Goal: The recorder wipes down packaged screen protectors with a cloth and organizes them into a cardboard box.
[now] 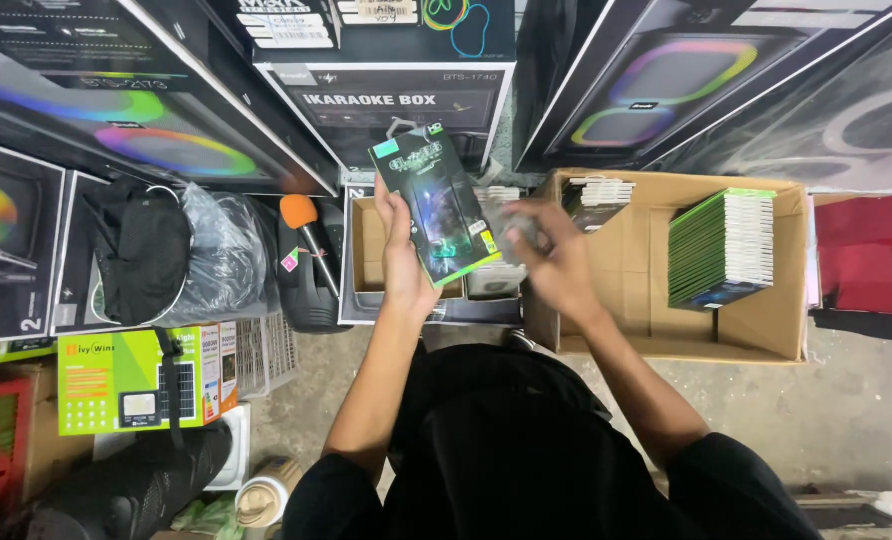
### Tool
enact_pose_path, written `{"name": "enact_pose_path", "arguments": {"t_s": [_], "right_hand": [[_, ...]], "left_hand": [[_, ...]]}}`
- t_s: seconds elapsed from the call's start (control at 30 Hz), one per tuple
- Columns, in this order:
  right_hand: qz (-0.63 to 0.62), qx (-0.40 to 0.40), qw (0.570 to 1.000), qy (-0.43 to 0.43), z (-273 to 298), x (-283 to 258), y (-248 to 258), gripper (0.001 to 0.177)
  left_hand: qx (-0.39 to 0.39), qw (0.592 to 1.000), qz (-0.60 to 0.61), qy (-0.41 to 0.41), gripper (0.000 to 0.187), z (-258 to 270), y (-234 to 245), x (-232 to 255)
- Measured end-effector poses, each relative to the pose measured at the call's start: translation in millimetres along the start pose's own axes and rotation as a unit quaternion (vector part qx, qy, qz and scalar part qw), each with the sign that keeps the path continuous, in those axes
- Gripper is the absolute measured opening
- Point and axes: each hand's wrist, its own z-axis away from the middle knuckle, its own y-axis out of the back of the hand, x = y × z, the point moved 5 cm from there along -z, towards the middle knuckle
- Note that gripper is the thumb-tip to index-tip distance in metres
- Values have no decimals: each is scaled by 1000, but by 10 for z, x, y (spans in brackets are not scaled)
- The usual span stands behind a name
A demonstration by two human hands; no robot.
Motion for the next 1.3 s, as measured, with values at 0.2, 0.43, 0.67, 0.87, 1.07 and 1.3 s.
{"name": "enact_pose_path", "arguments": {"t_s": [0.2, 0.43, 0.67, 0.87, 1.07, 1.3], "right_hand": [[-416, -25, 894, -167, -47, 348, 44, 41], [-266, -36, 953, -137, 31, 266, -111, 38], [-68, -94, 987, 113, 167, -317, -226, 37], [58, -103, 986, 115, 205, -283, -88, 35], [84, -19, 990, 116, 92, -55, 116, 34], [115, 79, 987, 85, -251, -224, 301, 31]], "left_hand": [[-7, 986, -166, 4, 68, -71, 19, -286], [-4, 944, -329, 40, 82, -154, 180, -567], [-52, 987, 48, 144, 72, -88, 157, -603], [-14, 992, -3, 128, 72, 16, -179, -365], [-52, 984, 7, 172, 70, 37, -73, -504], [-64, 952, -47, 296, 78, 249, -127, -651]]}}
